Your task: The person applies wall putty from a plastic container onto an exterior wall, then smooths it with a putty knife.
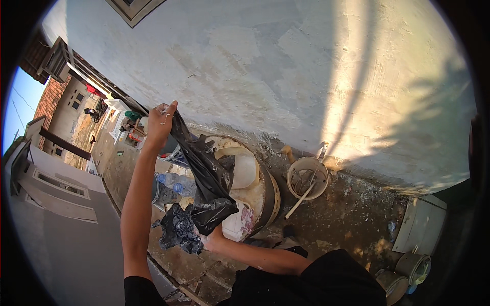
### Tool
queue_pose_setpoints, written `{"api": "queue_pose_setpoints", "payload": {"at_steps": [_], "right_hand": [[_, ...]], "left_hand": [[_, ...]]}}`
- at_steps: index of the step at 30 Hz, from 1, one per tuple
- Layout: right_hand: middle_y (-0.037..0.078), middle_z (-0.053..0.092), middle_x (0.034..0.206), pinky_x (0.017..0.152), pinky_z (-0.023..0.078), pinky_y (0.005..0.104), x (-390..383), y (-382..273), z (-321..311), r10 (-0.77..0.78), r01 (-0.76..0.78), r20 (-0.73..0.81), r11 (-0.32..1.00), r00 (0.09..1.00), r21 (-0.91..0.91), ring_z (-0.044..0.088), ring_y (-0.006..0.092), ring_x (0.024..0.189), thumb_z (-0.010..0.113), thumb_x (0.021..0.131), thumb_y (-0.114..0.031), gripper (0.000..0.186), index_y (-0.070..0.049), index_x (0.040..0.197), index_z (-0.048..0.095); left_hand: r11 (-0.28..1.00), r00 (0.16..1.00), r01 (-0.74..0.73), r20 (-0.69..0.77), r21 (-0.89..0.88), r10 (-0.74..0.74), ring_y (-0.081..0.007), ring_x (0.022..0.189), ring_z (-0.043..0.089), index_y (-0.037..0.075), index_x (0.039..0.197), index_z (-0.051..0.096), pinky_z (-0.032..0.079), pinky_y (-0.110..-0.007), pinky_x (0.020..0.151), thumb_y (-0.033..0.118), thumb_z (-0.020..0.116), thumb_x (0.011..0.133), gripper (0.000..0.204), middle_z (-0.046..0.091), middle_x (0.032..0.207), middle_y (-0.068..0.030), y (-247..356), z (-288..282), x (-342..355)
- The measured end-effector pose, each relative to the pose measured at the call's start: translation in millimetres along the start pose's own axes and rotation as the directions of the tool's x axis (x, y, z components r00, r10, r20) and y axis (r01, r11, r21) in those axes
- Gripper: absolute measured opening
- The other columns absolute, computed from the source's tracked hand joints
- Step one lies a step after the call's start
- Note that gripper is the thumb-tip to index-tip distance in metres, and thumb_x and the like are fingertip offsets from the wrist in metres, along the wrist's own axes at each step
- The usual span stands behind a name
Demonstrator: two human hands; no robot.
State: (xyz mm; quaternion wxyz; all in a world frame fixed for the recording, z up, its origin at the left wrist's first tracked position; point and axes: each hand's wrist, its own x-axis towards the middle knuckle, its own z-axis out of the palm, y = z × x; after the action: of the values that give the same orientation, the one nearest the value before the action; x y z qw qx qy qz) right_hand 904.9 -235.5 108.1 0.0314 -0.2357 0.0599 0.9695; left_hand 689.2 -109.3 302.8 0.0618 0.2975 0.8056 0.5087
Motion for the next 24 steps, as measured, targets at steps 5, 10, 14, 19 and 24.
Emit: {"api": "queue_pose_setpoints", "payload": {"at_steps": [5,10,14,19,24], "right_hand": [[0.002,0.06,0.084,0.06,0.044,0.0322,7.0,0.2,-2.5,0.051,-0.039,-0.149,0.996,0.988,0.082,0.054,0.0163,0.07,0.04,0.098,-0.03,0.023,-0.015,0.095,0.058],[0.003,0.062,0.101,0.068,0.051,0.0323,13.2,2.5,-28.1,0.028,-0.032,0.136,0.999,0.99,0.032,0.061,0.017,0.089,0.038,0.099,-0.032,0.026,-0.015,0.11,0.056],[0.003,0.062,0.097,0.062,0.051,0.0315,11.2,2.4,-28.1,0.094,-0.096,0.044,0.995,0.995,0.039,0.062,0.0182,0.078,0.041,0.098,-0.033,0.025,-0.014,0.106,0.055],[0.005,0.06,0.1,0.063,0.05,0.0356,-7.2,-9.6,-0.9,0.048,-0.048,-0.21,0.999,0.977,0.008,0.06,0.021,0.087,0.035,0.099,-0.034,0.029,-0.014,0.107,0.054],[0.006,0.059,0.099,0.062,0.049,0.0361,5.4,-1.0,-20.6,0.124,-0.118,-0.134,0.991,0.983,0.055,0.059,0.022,0.086,0.029,0.1,-0.036,0.035,-0.013,0.108,0.053]], "left_hand": [[0.999,1.0,-0.012,-0.02,0.053,0.013,-0.0027,0.053,0.031,0.003,0.075,0.055,0.023,-0.025,0.047,0.029,0.064,0.089,0.031,0.038,0.058,0.0075,-4.4,-1.9,0.4],[0.999,1.0,-0.014,-0.024,0.048,0.015,-0.003,0.053,0.031,0.003,0.074,0.055,0.024,-0.025,0.047,0.03,0.064,0.089,0.032,0.039,0.057,0.0072,-7.9,-2.8,1.0],[0.997,1.0,-0.002,-0.016,0.075,0.003,-0.0034,0.052,0.032,0.003,0.073,0.055,0.025,-0.025,0.046,0.03,0.064,0.089,0.033,0.04,0.056,0.0065,-2.6,-3.9,-0.7],[1.0,1.0,0.001,-0.009,0.024,0.0,-0.0034,0.051,0.032,0.003,0.074,0.056,0.024,-0.025,0.046,0.03,0.064,0.089,0.032,0.039,0.056,0.0065,-3.8,-3.7,-2.1],[0.998,0.999,-0.044,-0.018,0.038,0.045,-0.0033,0.05,0.03,0.004,0.074,0.055,0.022,-0.026,0.044,0.031,0.064,0.089,0.032,0.039,0.056,0.007,-8.9,-4.9,1.2]]}}
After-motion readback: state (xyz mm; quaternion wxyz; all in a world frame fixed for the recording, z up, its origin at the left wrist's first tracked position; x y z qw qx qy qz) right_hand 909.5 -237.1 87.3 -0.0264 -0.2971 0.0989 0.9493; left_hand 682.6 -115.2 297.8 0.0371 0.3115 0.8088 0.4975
